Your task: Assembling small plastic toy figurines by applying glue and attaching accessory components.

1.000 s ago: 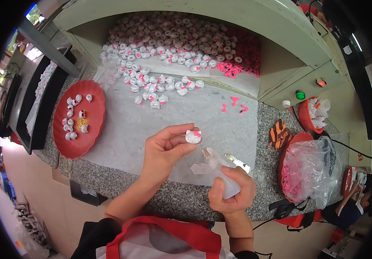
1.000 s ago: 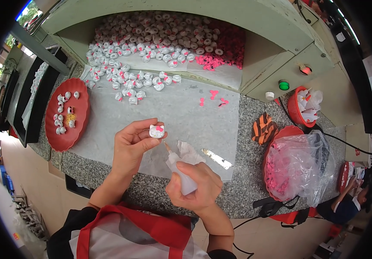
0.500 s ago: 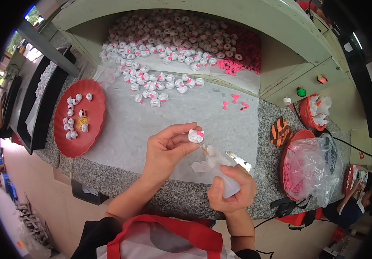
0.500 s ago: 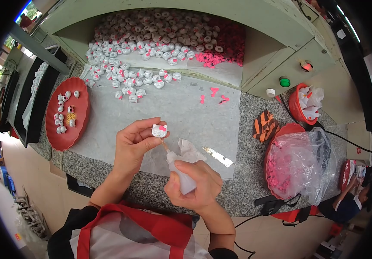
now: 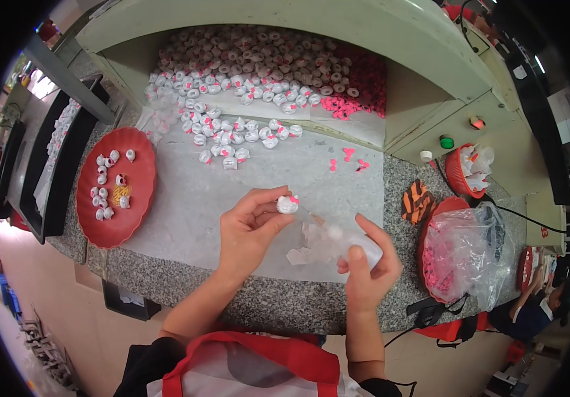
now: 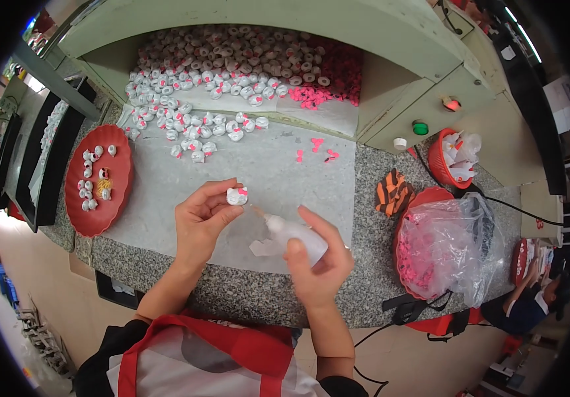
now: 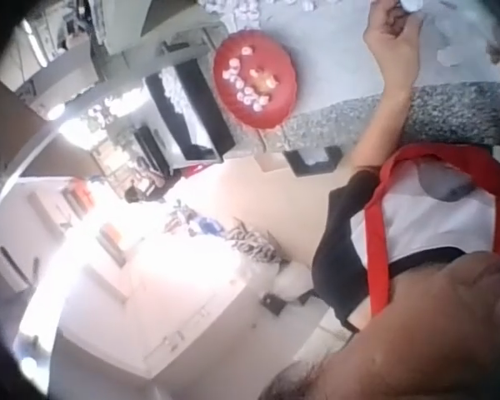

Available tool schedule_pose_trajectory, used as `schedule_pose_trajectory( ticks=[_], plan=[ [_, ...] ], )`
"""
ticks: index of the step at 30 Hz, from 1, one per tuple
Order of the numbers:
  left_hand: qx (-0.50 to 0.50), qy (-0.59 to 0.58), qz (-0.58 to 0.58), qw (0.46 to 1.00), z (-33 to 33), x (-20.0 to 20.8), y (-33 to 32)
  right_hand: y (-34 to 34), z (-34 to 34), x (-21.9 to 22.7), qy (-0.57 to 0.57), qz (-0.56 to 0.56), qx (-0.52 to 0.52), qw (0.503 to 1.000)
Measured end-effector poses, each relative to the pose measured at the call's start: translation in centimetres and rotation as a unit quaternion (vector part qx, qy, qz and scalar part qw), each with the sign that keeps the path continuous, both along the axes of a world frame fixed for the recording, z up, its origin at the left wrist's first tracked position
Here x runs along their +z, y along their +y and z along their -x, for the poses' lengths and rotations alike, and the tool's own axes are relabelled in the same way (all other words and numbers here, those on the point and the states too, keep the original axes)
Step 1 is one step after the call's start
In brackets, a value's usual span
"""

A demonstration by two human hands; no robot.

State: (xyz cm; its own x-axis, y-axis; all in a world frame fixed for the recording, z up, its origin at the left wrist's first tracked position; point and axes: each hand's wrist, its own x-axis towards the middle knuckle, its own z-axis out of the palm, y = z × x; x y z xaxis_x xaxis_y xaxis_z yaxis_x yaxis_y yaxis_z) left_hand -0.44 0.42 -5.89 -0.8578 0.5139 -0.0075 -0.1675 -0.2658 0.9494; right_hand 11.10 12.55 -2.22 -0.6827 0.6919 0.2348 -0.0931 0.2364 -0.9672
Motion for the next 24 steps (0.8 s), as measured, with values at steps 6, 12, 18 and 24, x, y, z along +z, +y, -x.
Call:
schedule_pose_trajectory(
  ticks=[6, 12, 18, 24],
  plan=[
    [-0.011, -0.040, -0.004, 0.999, -0.1, -0.1, 0.5, 6.7, 4.1, -6.3, -0.100, 0.197, 0.020, 0.975],
    [-0.011, -0.028, -0.001, 1.000, 0.1, -1.0, 1.2, 8.6, 10.9, -6.7, -0.401, -0.299, -0.090, 0.861],
    [-0.007, -0.047, 0.012, 0.999, 0.0, -1.4, 0.5, 6.1, 5.3, -7.4, -0.311, -0.157, -0.008, 0.937],
    [-0.029, 0.010, 0.038, 0.999, -0.9, -1.7, 1.2, 4.6, 3.7, -3.1, -0.176, 0.184, 0.057, 0.965]
  ],
)
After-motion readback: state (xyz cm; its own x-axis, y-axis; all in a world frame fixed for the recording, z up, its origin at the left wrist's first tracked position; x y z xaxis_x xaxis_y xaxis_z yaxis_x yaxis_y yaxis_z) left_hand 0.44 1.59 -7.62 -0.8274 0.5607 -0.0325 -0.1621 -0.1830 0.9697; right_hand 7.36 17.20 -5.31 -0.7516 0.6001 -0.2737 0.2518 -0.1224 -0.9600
